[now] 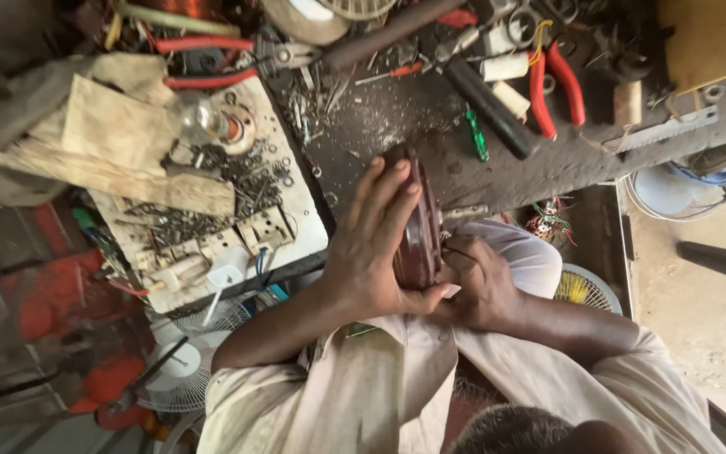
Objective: The person repairs an electric fan motor at a cluttered workbench. They unscrew the motor housing with a red screwdriver, remove the end cover, handle the rotor and stator assembly, then align the cover back onto the housing and tap it into place with a hammer while pressing the parts together by hand.
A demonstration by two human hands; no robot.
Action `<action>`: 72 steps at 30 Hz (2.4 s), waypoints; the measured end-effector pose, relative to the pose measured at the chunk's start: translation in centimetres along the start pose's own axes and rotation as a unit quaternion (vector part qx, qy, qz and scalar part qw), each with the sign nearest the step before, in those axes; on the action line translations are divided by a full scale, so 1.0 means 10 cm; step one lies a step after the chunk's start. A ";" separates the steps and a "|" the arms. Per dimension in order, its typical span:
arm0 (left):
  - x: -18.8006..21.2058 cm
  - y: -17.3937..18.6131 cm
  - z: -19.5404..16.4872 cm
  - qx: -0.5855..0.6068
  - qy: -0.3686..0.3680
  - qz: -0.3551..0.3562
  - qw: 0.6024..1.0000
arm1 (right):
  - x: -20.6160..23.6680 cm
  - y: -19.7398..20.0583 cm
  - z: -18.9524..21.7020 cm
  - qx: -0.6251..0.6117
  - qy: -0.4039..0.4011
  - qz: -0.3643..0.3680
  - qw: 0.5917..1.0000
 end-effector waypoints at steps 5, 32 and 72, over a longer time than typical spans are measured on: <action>0.07 -0.11 -0.03 0.006 -0.037 -0.026 0.999 | 0.21 -0.16 0.04 0.078 0.007 -0.058 0.995; 0.11 -0.33 -0.02 -0.045 -0.058 -0.123 0.990 | 0.13 0.19 -0.22 0.151 0.014 -0.062 0.987; 0.22 -0.18 0.13 -0.068 -0.029 -0.096 0.993 | 0.37 -0.29 -0.13 -0.023 0.047 -0.151 0.987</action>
Point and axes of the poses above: each hand's wrist, its own x-axis away from the middle knuckle, its own y-axis out of the back of the hand, z = x × y, the point moved 1 cm from there along -x, towards the middle knuckle, and after that the axes turned 3 degrees about -y, right-handed, at the moved point
